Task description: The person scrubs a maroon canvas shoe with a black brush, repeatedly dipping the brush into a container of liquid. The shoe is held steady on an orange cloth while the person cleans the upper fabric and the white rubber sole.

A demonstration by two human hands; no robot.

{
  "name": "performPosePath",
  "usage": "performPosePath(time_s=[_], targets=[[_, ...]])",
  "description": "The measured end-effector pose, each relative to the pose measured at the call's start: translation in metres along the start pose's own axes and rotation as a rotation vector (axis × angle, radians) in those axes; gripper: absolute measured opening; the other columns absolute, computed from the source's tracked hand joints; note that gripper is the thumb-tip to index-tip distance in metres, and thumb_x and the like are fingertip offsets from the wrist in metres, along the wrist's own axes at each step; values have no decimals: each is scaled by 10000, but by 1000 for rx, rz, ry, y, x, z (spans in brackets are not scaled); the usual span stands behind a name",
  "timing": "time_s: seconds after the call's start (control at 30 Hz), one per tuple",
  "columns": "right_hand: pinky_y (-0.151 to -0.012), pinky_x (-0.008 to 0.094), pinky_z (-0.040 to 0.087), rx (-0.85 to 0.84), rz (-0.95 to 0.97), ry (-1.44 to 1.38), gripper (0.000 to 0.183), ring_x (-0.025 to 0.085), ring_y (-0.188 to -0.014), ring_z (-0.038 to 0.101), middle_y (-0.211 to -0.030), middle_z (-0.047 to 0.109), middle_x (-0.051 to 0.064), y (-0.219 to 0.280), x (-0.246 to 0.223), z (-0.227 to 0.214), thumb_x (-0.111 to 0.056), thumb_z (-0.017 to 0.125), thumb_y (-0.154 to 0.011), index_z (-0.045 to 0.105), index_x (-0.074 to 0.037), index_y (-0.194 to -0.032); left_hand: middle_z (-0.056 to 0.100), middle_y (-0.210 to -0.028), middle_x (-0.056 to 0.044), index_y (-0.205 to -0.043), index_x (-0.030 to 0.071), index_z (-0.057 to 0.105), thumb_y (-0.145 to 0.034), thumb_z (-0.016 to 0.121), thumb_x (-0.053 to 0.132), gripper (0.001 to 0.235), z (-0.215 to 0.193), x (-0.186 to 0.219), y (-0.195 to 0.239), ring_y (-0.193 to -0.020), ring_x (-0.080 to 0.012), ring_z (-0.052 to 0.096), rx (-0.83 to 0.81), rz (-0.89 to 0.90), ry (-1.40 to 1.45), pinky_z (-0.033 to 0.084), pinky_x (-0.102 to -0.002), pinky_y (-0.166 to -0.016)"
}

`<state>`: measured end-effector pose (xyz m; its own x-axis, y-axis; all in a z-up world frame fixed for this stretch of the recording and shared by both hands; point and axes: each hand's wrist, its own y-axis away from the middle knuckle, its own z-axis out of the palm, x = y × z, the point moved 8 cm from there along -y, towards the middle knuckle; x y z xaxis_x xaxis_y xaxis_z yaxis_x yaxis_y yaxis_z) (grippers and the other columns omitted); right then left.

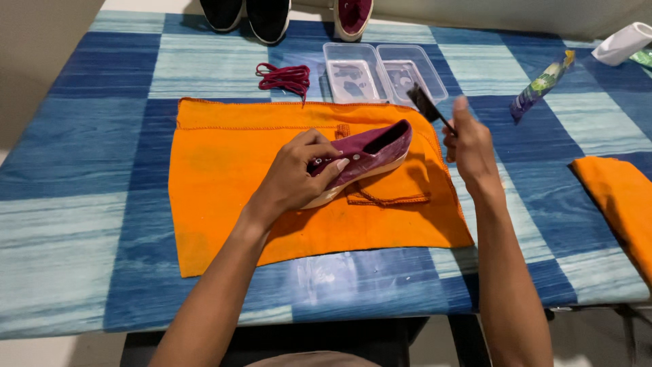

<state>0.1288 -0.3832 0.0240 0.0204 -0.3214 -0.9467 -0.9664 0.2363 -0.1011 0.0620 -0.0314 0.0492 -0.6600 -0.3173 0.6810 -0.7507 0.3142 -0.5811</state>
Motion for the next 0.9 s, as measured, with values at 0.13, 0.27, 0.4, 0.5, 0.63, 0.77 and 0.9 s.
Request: performPosePath(time_s=[0.13, 0.27, 0.4, 0.5, 0.63, 0.77, 0.9], targets=[[-562, 339, 497, -47, 18, 18, 478, 136, -614, 511, -773, 494, 12, -30, 6, 12, -584, 766, -1157, 664, -118, -1132, 744, -1049, -157, -1136, 76, 869, -1012, 846, 239, 206, 2, -5, 3, -996, -393, 766, -4, -13, 0, 674, -462, -846], [-584, 374, 611, -152, -131, 195, 408, 182, -716, 634, -901, 598, 105, -68, -8, 46, -364, 689, -1165, 663, -41, -1412, 741, -1033, -145, -1134, 105, 862, -1045, 810, 300, 221, 3, -4, 1, -993, -404, 770, -29, 5, -63, 670, -498, -846], [-549, 433, 635, -246, -287, 339, 408, 280, -629, 727, -803, 661, 194, -97, -30, 85, -427, 665, -1172, 719, -115, -1429, 768, -1031, -166, -1145, 89, 856, -1062, 781, 334, 269, 4, -3, 2, -1002, -439, 778, -58, -19, -67, 664, -528, -866], [-1039, 689, 574, -200, -286, 683, 401, 577, -1202, 755, -1141, 814, 305, -104, -43, 110, -506, 585, -1213, 703, -242, -1491, 771, -1024, -122, -1160, 123, 861, -1061, 782, 360, 268, 8, -8, 5, -997, -385, 786, -60, -40, -108, 641, -496, -907], [-1076, 679, 564, -281, -367, 819, 371, 608, -1210, 751, -1155, 826, 322, -105, -65, 139, -486, 530, -1242, 690, -234, -1463, 769, -1007, -88, -1158, 147, 862, -1079, 761, 385, 270, 9, -6, 2, -983, -344, 788, -80, -51, -127, 620, -460, -917], [-1027, 643, 617, -298, -380, 984, 290, 558, -1160, 794, -1144, 850, 266, -120, -62, 154, -441, 577, -1183, 745, -319, -1386, 770, -982, -76, -1152, 158, 862, -1081, 753, 379, 256, 6, -5, -1, -953, -330, 789, -96, -83, -112, 608, -453, -889], [-1002, 625, 632, -293, -373, 1028, 294, 545, -1129, 805, -1105, 853, 274, -132, -55, 158, -457, 555, -1146, 754, -394, -1352, 765, -966, -99, -1129, 148, 861, -1069, 758, 353, 237, 6, -9, -4, -932, -358, 781, -124, -111, -83, 597, -448, -883]])
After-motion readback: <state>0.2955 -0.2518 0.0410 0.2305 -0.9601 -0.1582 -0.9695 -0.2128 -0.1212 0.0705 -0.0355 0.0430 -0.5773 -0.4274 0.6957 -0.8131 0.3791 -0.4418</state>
